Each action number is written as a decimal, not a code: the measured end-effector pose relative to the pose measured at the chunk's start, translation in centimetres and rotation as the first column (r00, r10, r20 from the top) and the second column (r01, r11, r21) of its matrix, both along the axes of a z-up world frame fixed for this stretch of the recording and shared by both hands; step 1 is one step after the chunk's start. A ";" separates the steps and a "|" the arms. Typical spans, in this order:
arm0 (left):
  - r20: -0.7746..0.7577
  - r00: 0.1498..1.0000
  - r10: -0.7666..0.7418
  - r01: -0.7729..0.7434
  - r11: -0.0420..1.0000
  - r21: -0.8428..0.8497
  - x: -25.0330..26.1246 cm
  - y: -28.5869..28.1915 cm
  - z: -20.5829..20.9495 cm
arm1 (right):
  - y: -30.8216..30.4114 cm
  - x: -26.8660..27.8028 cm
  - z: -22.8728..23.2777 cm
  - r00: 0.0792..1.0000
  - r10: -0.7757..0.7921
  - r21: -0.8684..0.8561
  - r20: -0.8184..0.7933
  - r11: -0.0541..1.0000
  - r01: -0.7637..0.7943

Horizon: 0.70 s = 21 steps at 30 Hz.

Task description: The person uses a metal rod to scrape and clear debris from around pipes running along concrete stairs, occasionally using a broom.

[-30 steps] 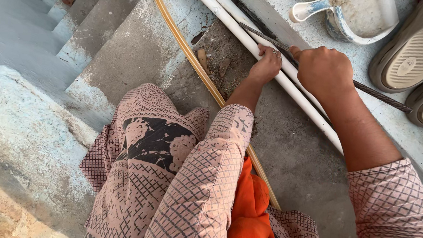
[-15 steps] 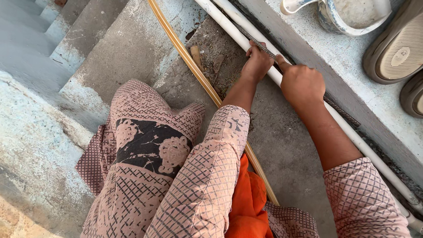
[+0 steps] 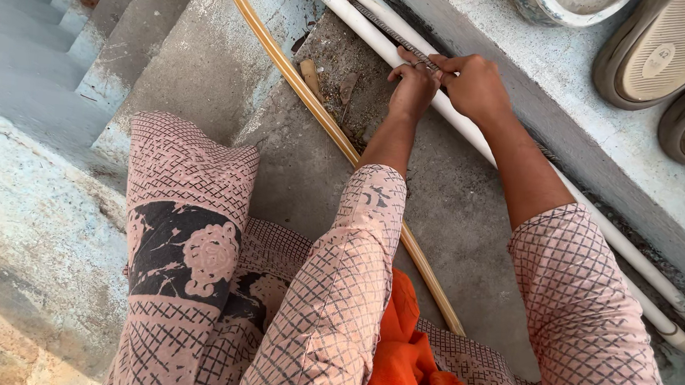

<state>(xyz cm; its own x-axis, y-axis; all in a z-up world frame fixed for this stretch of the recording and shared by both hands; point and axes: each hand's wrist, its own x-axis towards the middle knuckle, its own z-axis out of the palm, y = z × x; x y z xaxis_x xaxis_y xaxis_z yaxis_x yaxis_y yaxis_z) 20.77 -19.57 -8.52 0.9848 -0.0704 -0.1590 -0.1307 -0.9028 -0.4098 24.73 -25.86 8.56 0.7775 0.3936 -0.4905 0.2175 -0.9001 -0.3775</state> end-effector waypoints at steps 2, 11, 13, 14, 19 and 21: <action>-0.008 1.000 0.016 -0.015 1.000 0.013 0.0 0.1 0.2 | -0.2 0.1 -1.0 0.994 0.090 0.169 0.059 0.981 -0.099; -0.068 0.998 0.016 -0.012 0.998 0.059 -0.2 0.1 -0.6 | 1.4 -0.2 0.4 0.935 -0.201 0.118 -0.293 0.962 0.245; -0.068 0.997 0.031 -0.029 0.999 0.030 -0.3 -0.2 -0.9 | 1.4 -0.5 0.7 0.805 -0.334 0.104 -0.490 0.895 0.434; -0.072 0.997 0.027 -0.025 0.999 0.023 -0.5 -0.6 -1.1 | 1.2 -0.7 0.8 0.802 -0.340 0.096 -0.491 0.894 0.437; -0.024 0.999 0.030 -0.030 0.999 0.026 -0.5 -0.1 -0.8 | 1.3 -1.0 1.2 0.761 -0.328 0.118 -0.560 0.878 0.464; -0.029 0.999 0.029 -0.028 0.999 0.022 -0.7 -0.3 -0.6 | 1.2 -1.1 1.2 0.756 -0.334 0.122 -0.563 0.871 0.476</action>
